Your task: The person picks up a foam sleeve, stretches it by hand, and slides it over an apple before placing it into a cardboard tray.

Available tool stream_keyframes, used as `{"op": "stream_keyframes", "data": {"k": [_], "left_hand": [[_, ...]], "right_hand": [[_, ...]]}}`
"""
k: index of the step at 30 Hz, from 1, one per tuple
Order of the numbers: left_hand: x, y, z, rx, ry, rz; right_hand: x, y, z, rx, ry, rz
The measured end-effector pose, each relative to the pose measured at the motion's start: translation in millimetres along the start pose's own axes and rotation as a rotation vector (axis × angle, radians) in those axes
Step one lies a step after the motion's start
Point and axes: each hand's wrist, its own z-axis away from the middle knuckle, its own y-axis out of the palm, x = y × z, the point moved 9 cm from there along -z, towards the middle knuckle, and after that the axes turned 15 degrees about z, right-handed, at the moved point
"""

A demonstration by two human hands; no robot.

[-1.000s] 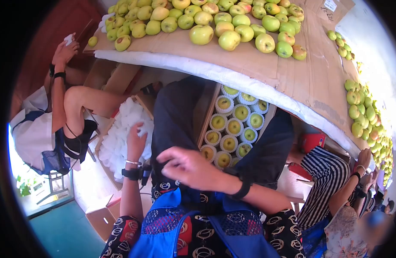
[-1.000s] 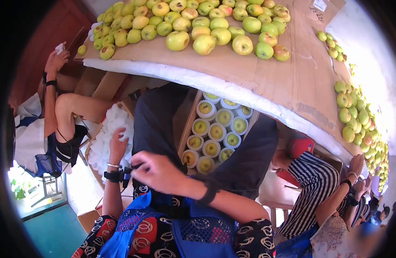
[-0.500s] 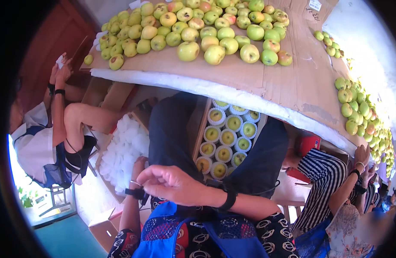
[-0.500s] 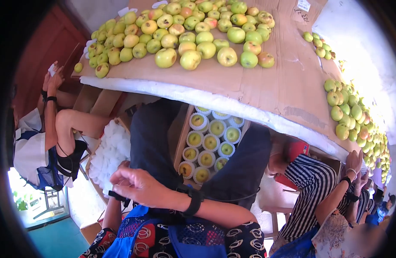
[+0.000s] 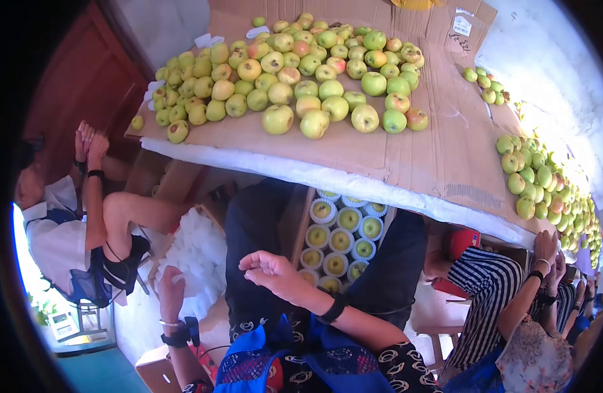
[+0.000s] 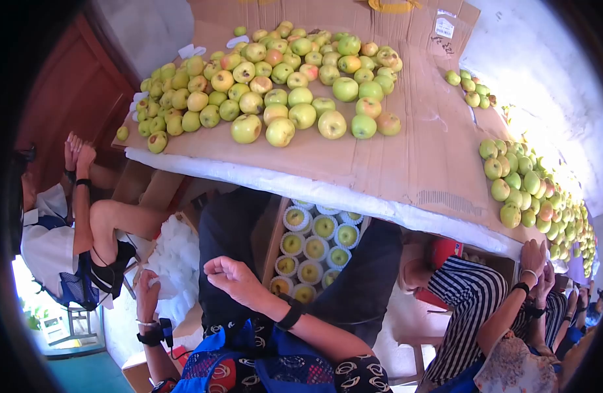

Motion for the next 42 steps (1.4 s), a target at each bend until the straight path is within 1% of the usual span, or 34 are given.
{"op": "stream_keyframes", "data": {"k": [1,2,3,4,5,7,8,9,11,12,13,15,16,17,18,19,20,21,23,24,25,26,27,29,30,32,33,36,37,39,40,41,42], "left_hand": [[-16,1,1,-0.004,0.005,-0.004],[-32,16,5,0.078,-0.034,0.348],[-49,36,8,0.161,-0.075,0.703],[-66,55,10,0.233,-0.062,0.775],[-82,75,11,0.306,-0.048,0.846],[-91,113,5,0.374,-0.132,1.031],[-101,123,1,0.356,-0.106,1.069],[-108,134,-2,0.345,-0.090,1.101],[-113,152,-6,0.343,-0.098,1.122],[-117,162,-5,0.415,-0.079,1.109],[-123,170,-4,0.485,-0.057,1.093],[-125,177,1,0.524,-0.105,1.136],[-120,181,0,0.526,-0.113,1.081],[-113,185,0,0.527,-0.120,1.027],[-105,187,0,0.528,-0.123,1.026],[-95,183,-2,0.460,-0.039,0.824],[-89,179,-4,0.391,0.043,0.623],[-85,182,-1,0.393,0.039,0.621],[-78,195,6,0.451,-0.130,0.934],[-86,194,10,0.447,-0.128,0.937],[-98,196,18,0.490,-0.213,1.078],[-106,201,24,0.536,-0.299,1.220],[-105,202,24,0.540,-0.297,1.223],[-109,207,26,0.651,-0.220,1.176],[-107,209,24,0.650,-0.219,1.176],[-92,213,19,0.540,-0.345,1.323],[-91,214,18,0.533,-0.351,1.317],[-97,209,8,0.470,-0.239,1.345],[-96,208,5,0.455,-0.234,1.339],[-103,208,-1,0.435,-0.208,1.352],[-108,206,-2,0.405,-0.180,1.345],[-105,206,-4,0.402,-0.179,1.341],[-104,205,-5,0.400,-0.131,1.295]], "right_hand": [[0,1,-2,-0.020,-0.037,0.034],[-3,4,-4,-0.019,-0.038,0.031],[0,5,-4,-0.048,-0.067,0.127],[3,3,-3,-0.077,-0.095,0.224],[2,2,-2,-0.077,-0.094,0.225],[1,-5,1,-0.125,-0.116,0.196],[4,-18,4,-0.215,-0.076,0.272],[12,-29,9,-0.272,-0.083,0.312],[4,-49,14,-0.375,-0.158,0.179],[6,-59,20,-0.469,-0.152,0.228],[5,-67,22,-0.479,-0.149,0.228],[-8,-67,20,-0.332,-0.082,0.223],[-10,-66,21,-0.338,-0.095,0.142],[-10,-66,22,-0.339,-0.093,0.138],[-9,-68,25,-0.376,-0.064,0.391],[-6,-70,27,-0.409,-0.034,0.646],[-12,-72,25,-0.410,-0.032,0.645],[-18,-76,24,-0.446,-0.043,0.586],[-30,-81,21,-0.474,-0.055,0.525],[-32,-90,22,-0.533,-0.044,0.400],[-35,-99,24,-0.593,-0.031,0.275],[-38,-101,25,-0.589,-0.006,0.251],[-39,-102,26,-0.592,-0.007,0.255],[-34,-97,25,-0.597,-0.079,0.317],[-32,-97,25,-0.596,-0.080,0.318],[-36,-102,27,-0.639,-0.032,0.215],[-38,-103,28,-0.634,-0.027,0.207],[-40,-107,30,-0.604,0.000,0.235],[-41,-108,28,-0.589,-0.005,0.229],[-39,-112,28,-0.576,-0.066,0.119],[-36,-109,27,-0.520,-0.100,0.088],[-35,-109,26,-0.517,-0.102,0.085],[-32,-109,28,-0.527,-0.111,0.074]]}}
